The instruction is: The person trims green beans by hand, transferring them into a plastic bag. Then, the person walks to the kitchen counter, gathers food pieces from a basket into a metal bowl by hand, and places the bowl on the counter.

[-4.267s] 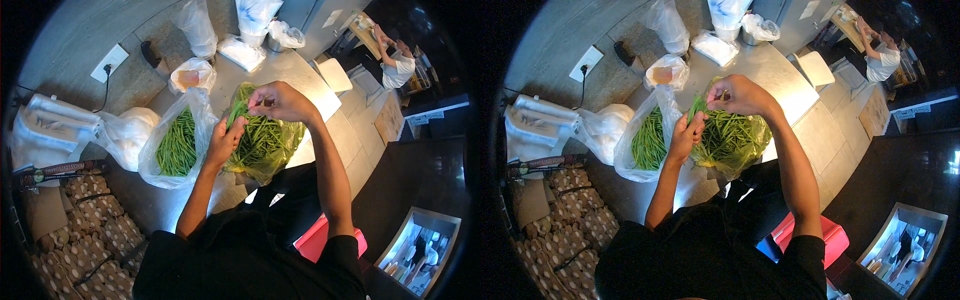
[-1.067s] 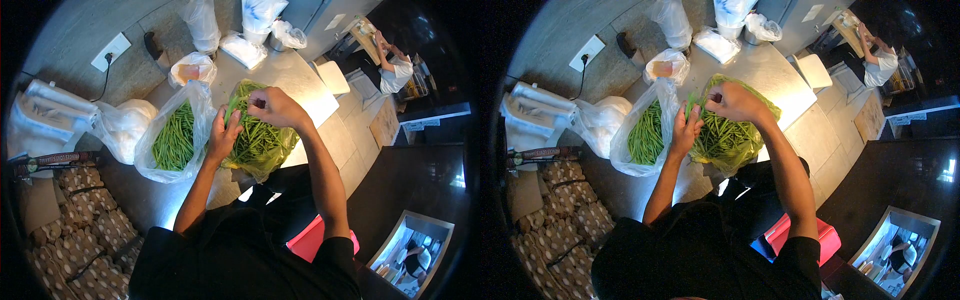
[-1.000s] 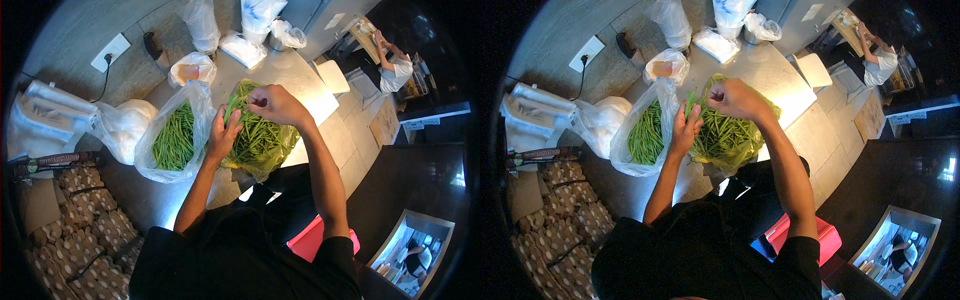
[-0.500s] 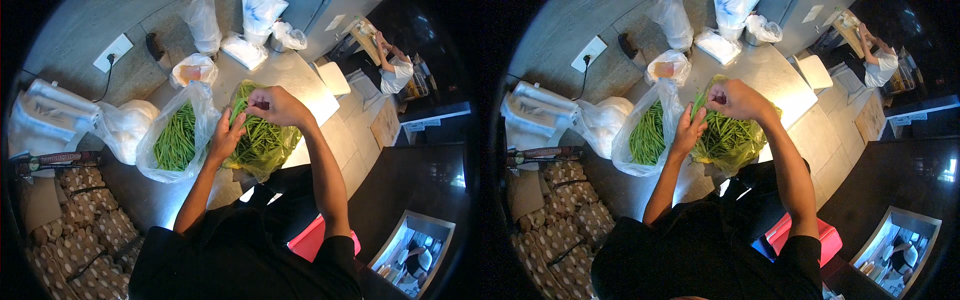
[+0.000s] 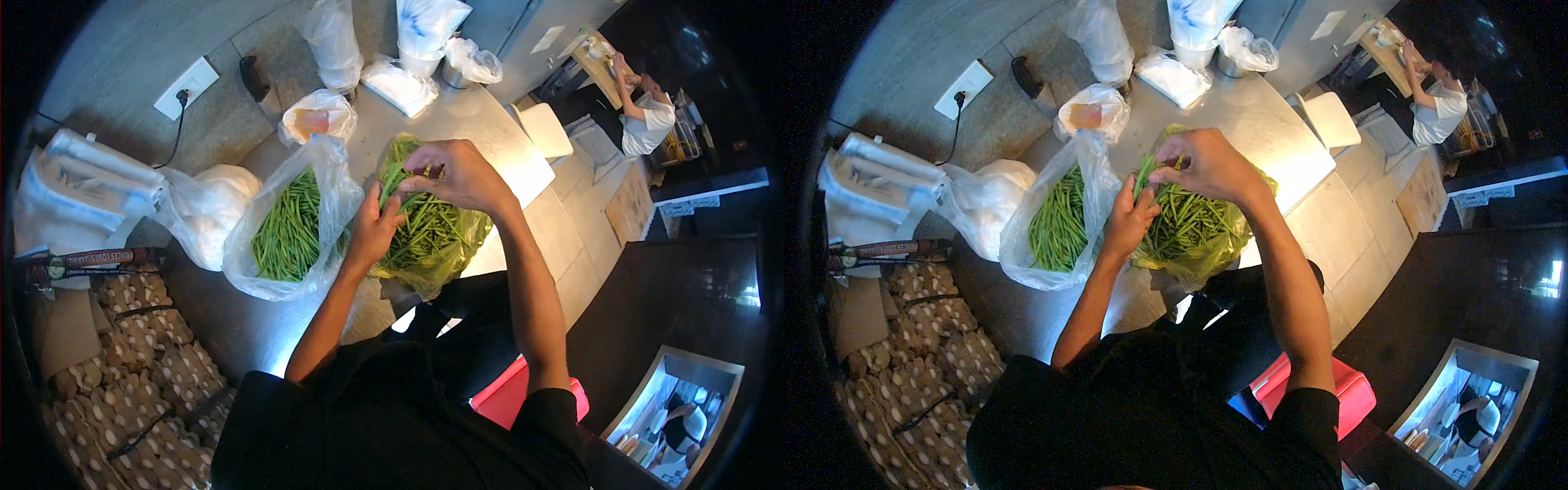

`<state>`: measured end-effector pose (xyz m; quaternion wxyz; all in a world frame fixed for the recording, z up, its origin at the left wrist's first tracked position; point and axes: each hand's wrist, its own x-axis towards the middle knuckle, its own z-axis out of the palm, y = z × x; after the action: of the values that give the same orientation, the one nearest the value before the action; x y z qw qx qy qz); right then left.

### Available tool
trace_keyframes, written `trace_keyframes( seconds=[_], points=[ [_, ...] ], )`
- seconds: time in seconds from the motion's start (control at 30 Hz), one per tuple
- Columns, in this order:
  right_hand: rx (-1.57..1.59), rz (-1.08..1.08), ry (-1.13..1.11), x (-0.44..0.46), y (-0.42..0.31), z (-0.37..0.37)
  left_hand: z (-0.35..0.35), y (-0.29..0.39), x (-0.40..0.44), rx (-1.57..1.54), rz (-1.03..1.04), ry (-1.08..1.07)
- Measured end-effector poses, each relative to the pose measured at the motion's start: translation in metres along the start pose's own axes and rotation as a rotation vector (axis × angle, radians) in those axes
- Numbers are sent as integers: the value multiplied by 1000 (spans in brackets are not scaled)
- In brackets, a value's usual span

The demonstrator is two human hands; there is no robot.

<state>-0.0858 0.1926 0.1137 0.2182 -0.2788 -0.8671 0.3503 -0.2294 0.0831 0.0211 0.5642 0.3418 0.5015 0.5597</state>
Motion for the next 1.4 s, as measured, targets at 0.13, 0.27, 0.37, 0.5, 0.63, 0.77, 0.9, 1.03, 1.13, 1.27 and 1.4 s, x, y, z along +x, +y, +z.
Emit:
trace_keyframes(
  seconds=[0.13, 0.27, 0.37, 0.5, 0.63, 0.77, 0.9, 1.03, 1.13, 1.27, 1.4],
  points=[
    [27, 93, -64, 2, 6, 3, 3, 5, -1, -17, 7, -33],
    [69, 110, -75, 0, 9, 3, 4, 15, -6, -28, -30, -48],
    [158, 141, -157, -1, 8, 1, 6, 17, -8, -47, -67, -27],
    [47, 85, -195, 1, 4, 0, 3, 10, -6, -16, -57, -15],
    [-77, 114, -146, 4, 6, 1, -2, -2, 4, 29, -10, 53],
    [-44, -70, 62, 7, 11, 1, -3, 9, 3, 84, -14, 9],
    [122, 92, -17, 11, 5, -3, -7, 2, 5, 165, -18, -8],
    [194, 157, -116, 13, 4, -3, -7, 1, 5, 144, -23, -18],
    [92, 12, -146, 13, 11, 2, -7, 5, 3, 122, -13, -17],
    [136, 42, -119, 14, 6, 4, -6, 6, 6, 136, 0, -15],
    [206, 151, -62, 15, 3, 2, -5, 5, 7, 92, 8, -29]
  ],
)
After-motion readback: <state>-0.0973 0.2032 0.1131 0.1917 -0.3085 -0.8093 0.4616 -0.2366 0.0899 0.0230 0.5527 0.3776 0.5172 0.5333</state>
